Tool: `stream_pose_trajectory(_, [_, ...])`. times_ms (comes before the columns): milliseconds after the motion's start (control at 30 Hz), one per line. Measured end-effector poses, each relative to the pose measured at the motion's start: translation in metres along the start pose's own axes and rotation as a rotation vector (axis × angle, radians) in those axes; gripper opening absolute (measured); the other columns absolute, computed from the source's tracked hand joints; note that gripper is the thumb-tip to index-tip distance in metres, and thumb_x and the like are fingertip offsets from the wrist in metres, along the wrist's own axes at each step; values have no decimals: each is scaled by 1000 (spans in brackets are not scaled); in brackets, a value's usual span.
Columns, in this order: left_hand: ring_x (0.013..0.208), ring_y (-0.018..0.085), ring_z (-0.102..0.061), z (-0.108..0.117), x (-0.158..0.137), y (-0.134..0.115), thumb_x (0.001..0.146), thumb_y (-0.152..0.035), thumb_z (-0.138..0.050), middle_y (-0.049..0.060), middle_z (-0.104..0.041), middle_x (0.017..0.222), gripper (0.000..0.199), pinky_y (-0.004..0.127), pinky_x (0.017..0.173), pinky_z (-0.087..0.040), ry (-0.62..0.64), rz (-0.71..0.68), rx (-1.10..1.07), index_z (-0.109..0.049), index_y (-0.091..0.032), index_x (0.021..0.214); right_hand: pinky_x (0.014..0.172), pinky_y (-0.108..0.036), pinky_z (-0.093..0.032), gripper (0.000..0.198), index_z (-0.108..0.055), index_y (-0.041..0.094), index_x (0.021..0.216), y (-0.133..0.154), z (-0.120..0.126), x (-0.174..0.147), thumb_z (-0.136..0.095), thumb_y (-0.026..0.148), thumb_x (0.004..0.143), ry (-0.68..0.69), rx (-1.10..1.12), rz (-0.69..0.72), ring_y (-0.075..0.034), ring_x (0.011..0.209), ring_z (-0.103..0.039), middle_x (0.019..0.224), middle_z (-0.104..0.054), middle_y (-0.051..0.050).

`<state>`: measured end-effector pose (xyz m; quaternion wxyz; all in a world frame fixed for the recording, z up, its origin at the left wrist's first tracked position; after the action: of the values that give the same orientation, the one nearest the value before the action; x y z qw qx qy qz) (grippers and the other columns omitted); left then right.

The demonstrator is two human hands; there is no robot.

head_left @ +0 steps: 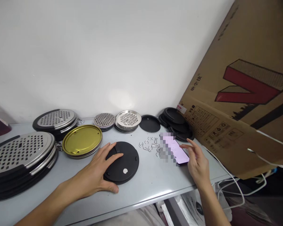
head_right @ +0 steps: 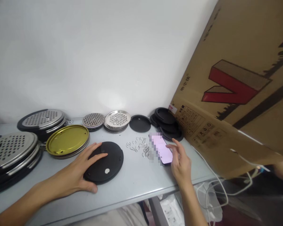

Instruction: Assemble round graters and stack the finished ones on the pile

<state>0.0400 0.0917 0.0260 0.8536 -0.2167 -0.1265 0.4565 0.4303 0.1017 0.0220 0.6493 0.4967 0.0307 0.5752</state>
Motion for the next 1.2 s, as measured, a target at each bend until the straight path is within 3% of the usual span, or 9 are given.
stream_pose_trajectory(233, [147, 41, -7, -1, -1, 2, 66, -61, -78, 2, -7, 163, 92, 63, 113, -24, -1, 7, 6, -36, -41, 146, 87, -37, -45, 42, -52, 21, 130, -3, 1, 1, -41, 41, 95, -5, 43, -12, -24, 96, -66, 92, -74, -6])
stream_pose_trajectory(600, [146, 43, -9, 1, 0, 0, 66, -60, -78, 3, -9, 163, 91, 64, 113, -24, 8, 28, -26, -37, -41, 145, 72, -32, -46, 42, -54, 20, 129, -5, -8, 1, -42, 41, 94, 88, -20, -3, -22, 81, -65, 95, -74, -7])
stream_pose_trajectory(900, [146, 42, -12, 2, -1, -1, 65, -56, -80, 2, -12, 162, 90, 63, 113, -25, -12, 19, -22, -40, -41, 144, 75, -32, -46, 39, -60, 19, 123, -6, -3, 3, -41, 39, 94, 24, -54, 6, -23, 84, -65, 98, -73, -8])
stream_pose_trajectory(1067, [146, 42, -8, 0, -1, 0, 64, -59, -80, 3, -9, 163, 92, 63, 113, -24, -5, 19, -14, -39, -40, 144, 61, -30, -43, 41, -59, 19, 124, -5, -2, 2, -41, 40, 94, 28, -61, -23, -18, 60, -57, 97, -74, -7])
stream_pose_trajectory(1200, [147, 41, -5, -2, 0, 0, 62, -61, -80, 4, -7, 163, 95, 63, 114, -23, -3, 27, -11, -38, -39, 145, 59, -30, -42, 41, -58, 19, 125, -5, -1, 1, -42, 39, 94, 6, -49, -30, -16, 55, -54, 97, -74, -7])
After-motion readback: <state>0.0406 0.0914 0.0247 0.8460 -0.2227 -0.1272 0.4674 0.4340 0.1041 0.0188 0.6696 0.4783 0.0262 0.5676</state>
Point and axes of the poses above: each hand's wrist, its own x-axis towards the middle knuckle, its own z-axis out of the back of the hand, y = z × x, the point moved 7 cm from there along x, towards the middle knuckle
